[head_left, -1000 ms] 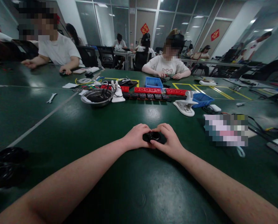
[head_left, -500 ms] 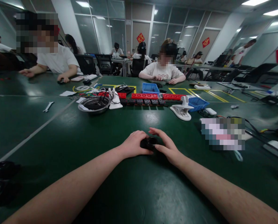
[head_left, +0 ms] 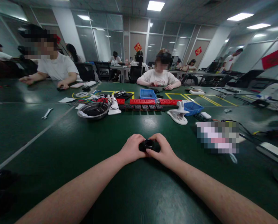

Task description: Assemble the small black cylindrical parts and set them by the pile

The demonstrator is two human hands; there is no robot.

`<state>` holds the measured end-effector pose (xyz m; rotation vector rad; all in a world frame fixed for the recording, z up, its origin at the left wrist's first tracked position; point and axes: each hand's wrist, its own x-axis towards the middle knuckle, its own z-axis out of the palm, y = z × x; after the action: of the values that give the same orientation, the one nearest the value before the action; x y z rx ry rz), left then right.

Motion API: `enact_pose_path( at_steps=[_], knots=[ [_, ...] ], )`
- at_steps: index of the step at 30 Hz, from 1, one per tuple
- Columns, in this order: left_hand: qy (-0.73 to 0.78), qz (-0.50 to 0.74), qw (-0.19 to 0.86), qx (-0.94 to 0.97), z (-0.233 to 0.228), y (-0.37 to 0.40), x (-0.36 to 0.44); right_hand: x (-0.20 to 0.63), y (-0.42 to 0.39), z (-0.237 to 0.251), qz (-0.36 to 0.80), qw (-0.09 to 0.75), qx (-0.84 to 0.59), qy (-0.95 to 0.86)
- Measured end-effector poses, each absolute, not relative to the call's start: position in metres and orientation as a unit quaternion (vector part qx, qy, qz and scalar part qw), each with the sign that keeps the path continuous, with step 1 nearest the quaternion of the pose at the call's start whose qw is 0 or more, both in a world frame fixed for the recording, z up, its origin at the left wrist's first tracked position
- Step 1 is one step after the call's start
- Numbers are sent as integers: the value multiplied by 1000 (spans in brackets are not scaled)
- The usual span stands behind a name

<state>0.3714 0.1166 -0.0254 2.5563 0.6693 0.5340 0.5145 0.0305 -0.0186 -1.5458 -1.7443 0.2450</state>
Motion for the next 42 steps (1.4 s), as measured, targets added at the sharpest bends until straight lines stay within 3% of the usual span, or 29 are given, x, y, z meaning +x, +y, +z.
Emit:
enact_pose_path(
  at_steps=[10,21,29,42],
  knots=[
    [186,148,260,936,-23,123,365,527,29,-15,215,380,-492,-753],
    [244,197,234,920,-24,112,371,518,29,-26,110,391,-638,-655],
    [257,201,229,917,-25,113,372,516,29,-22,99,379,-634,-666],
    [186,159,255,935,-24,122,366,529,30,-18,290,413,-472,-723]
  ],
)
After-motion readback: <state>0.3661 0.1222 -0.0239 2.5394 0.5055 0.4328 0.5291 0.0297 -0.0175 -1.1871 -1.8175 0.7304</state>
